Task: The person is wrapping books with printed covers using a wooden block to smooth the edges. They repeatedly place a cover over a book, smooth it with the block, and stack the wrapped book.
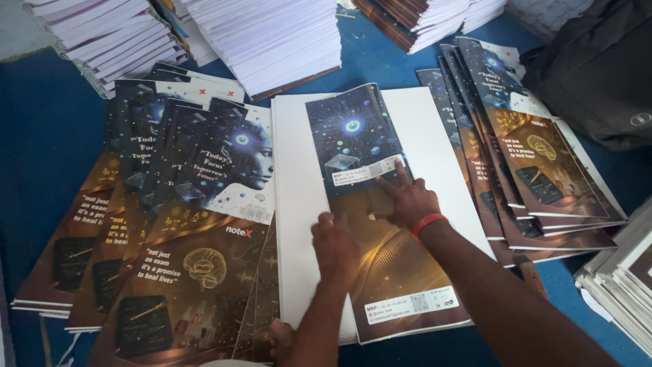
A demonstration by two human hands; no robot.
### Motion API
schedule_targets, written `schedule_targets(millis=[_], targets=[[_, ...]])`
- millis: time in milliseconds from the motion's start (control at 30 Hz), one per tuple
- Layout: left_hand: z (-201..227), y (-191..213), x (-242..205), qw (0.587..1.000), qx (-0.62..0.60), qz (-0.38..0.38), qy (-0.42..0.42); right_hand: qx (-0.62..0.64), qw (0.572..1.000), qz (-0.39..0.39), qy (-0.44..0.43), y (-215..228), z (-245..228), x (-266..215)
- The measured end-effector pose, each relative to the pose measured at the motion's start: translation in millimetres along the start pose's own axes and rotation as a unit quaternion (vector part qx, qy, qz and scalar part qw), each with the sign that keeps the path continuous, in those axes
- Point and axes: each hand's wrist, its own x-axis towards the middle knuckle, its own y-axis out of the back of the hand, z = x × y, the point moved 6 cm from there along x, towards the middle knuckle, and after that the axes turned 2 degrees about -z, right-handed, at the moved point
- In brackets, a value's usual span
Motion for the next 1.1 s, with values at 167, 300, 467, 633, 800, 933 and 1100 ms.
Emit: schedule_targets(millis=[167,300,467,633,800,933,1100], targets=[[1.7,6.7,-4.1,0.972,0.004,0.163,-0.169,0.006,1.0,0.005,0.001,-0.9,0.5,-0.1],[3.0,-13.4,4.4,0.99,0.045,-0.002,-0.132,0.003,1.0,0.004,0.0,-1.3,1.7,0.3],[1.5,-29.5,5.9,0.985,0.087,-0.098,-0.111,0.02,1.0,0.008,-0.002,-1.6,1.2,1.4],[0.3,-26.6,1.5,0.982,0.096,-0.12,-0.112,0.017,1.0,0.01,0.001,-1.6,1.3,0.6],[1.5,-30.9,3.8,0.979,0.127,-0.12,-0.104,0.03,0.999,0.017,0.004,-1.8,3.4,-2.1],[5.3,-39.7,5.6,0.967,0.203,-0.081,-0.13,0.041,0.999,0.027,0.016,-3.0,5.4,-10.8],[4.1,-54.3,9.4,0.961,0.226,-0.119,-0.104,0.055,0.998,0.018,0.014,-12.6,16.8,-31.1]])
